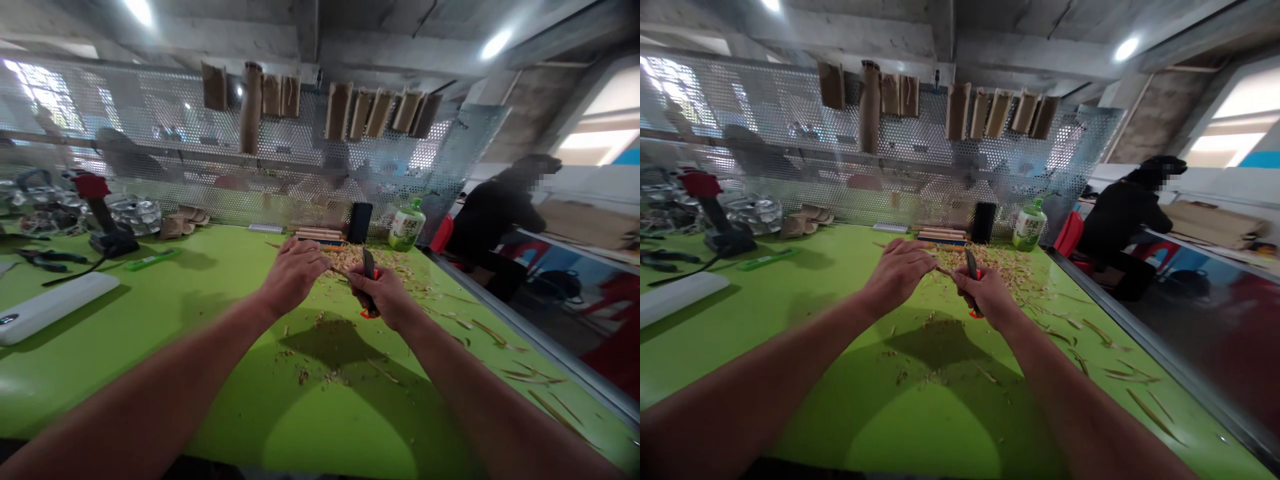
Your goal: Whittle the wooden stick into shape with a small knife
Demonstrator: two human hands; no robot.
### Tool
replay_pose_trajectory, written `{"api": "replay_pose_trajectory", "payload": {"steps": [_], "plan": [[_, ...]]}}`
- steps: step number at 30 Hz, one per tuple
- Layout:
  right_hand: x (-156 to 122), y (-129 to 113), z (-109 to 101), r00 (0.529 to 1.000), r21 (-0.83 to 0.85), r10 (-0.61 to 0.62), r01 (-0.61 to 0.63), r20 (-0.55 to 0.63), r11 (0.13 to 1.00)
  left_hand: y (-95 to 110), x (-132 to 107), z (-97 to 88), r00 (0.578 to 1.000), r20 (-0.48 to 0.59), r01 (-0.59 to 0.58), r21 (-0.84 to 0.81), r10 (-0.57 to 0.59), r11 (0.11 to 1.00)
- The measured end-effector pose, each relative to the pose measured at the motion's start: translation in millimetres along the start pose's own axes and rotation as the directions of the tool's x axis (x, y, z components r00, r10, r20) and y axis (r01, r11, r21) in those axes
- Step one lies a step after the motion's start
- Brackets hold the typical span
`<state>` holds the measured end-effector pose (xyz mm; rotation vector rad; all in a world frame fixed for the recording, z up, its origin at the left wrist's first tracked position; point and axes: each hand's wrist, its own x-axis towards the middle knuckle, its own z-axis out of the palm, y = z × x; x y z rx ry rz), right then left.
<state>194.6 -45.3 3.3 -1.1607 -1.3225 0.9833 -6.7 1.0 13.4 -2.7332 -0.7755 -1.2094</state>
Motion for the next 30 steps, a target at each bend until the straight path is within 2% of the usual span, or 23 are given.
{"api": "replay_pose_trajectory", "payload": {"steps": [3,5,7,9,11,13,16,19,21,24,27,30], "plan": [[0,-1,4,0.999,0.072,0.043,-0.042,-0.004,0.996,5,0,-5.3,0.987,-0.156,0.031,0.004,-0.029,1.000],[0,-1,6,0.996,0.193,0.084,-0.076,-0.029,0.978,10,0,-4.8,0.961,-0.248,0.099,-0.089,-0.118,0.991],[0,-1,7,0.988,0.340,0.148,-0.122,-0.052,0.933,16,0,1.0,0.943,-0.223,0.186,-0.265,-0.248,0.946],[0,-1,9,0.971,0.446,0.233,-0.184,-0.057,0.876,22,0,11.3,0.908,-0.051,0.345,-0.474,-0.416,0.810],[0,0,13,0.952,0.488,0.300,-0.236,-0.057,0.841,27,-1,22.6,0.840,0.148,0.483,-0.643,-0.522,0.595],[-2,2,18,0.944,0.487,0.326,-0.263,-0.047,0.833,32,-1,31.5,0.799,0.280,0.522,-0.762,-0.532,0.383],[-7,4,28,0.956,0.460,0.294,-0.272,0.025,0.845,37,-1,37.6,0.773,0.328,0.496,-0.846,-0.543,0.196],[-11,6,36,0.965,0.401,0.239,-0.260,0.103,0.878,36,0,37.5,0.747,0.338,0.461,-0.884,-0.573,0.080],[-12,7,37,0.975,0.319,0.191,-0.217,0.111,0.923,32,2,34.9,0.729,0.358,0.449,-0.893,-0.584,0.013],[-12,7,32,0.994,0.198,0.090,-0.102,0.069,0.975,23,6,27.9,0.697,0.412,0.440,-0.892,-0.588,-0.103],[-8,6,21,1.000,0.151,0.002,-0.002,0.006,0.989,16,7,20.4,0.657,0.468,0.452,-0.872,-0.591,-0.189],[-1,5,10,1.000,0.146,-0.010,0.012,-0.014,0.989,17,5,17.6,0.651,0.573,0.537,-0.811,-0.497,-0.233]]}}
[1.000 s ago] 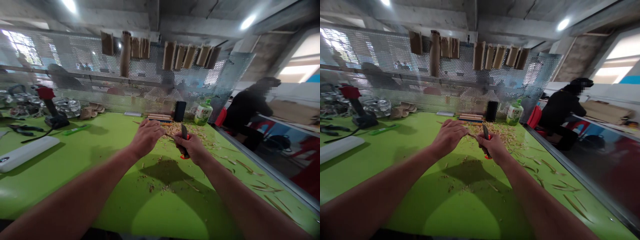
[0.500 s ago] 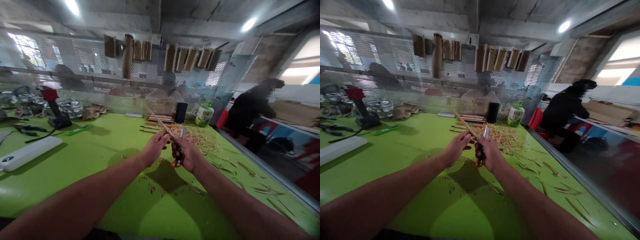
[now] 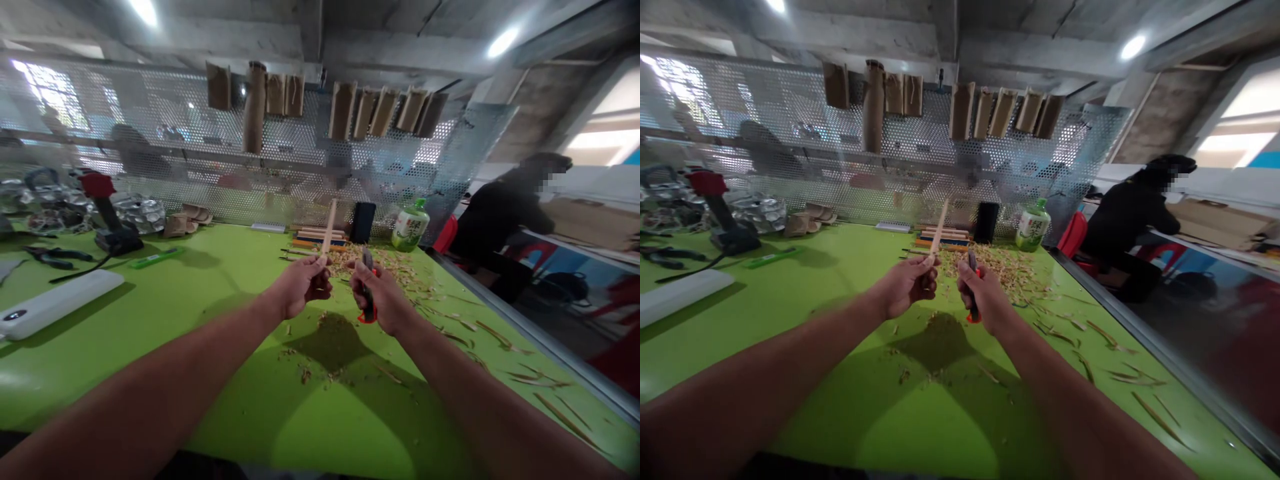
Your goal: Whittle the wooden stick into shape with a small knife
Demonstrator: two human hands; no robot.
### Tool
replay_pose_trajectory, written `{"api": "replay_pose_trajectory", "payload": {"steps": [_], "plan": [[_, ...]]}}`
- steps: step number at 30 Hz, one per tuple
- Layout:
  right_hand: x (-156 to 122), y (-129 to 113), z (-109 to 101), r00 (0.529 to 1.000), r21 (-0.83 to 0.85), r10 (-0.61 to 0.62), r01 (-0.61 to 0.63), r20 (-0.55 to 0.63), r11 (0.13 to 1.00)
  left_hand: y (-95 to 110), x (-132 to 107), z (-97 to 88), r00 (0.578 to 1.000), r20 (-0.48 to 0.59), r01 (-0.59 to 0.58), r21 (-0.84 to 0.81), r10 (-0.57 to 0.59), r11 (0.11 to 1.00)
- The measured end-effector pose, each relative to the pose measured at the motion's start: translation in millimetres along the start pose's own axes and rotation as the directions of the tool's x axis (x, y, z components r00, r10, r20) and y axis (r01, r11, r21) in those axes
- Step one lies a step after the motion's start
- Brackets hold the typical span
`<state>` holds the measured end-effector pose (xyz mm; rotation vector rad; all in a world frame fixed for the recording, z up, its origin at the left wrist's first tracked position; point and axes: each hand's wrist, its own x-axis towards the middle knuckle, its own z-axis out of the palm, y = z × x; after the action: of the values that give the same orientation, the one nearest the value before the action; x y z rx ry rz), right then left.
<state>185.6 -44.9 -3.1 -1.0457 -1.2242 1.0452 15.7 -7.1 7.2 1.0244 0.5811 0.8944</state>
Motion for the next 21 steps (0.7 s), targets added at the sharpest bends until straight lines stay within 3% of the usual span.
{"api": "replay_pose_trajectory", "payload": {"steps": [3,6,15,21], "plan": [[6,2,-8,0.999,0.008,0.013,-0.013,0.038,1.000,-6,-4,2.4,0.971,0.174,0.141,0.124,-0.161,0.982],[8,5,-11,0.998,0.047,0.050,-0.053,0.048,0.997,-13,-7,5.0,0.950,0.230,0.170,0.185,-0.211,0.968],[12,6,-13,0.996,0.074,0.085,-0.083,-0.026,0.994,-11,-11,4.4,0.934,0.264,0.100,0.448,-0.238,0.888],[13,7,-15,0.998,-0.011,0.013,-0.013,-0.058,1.000,-11,-10,5.3,0.942,0.244,0.133,0.359,-0.231,0.924]]}}
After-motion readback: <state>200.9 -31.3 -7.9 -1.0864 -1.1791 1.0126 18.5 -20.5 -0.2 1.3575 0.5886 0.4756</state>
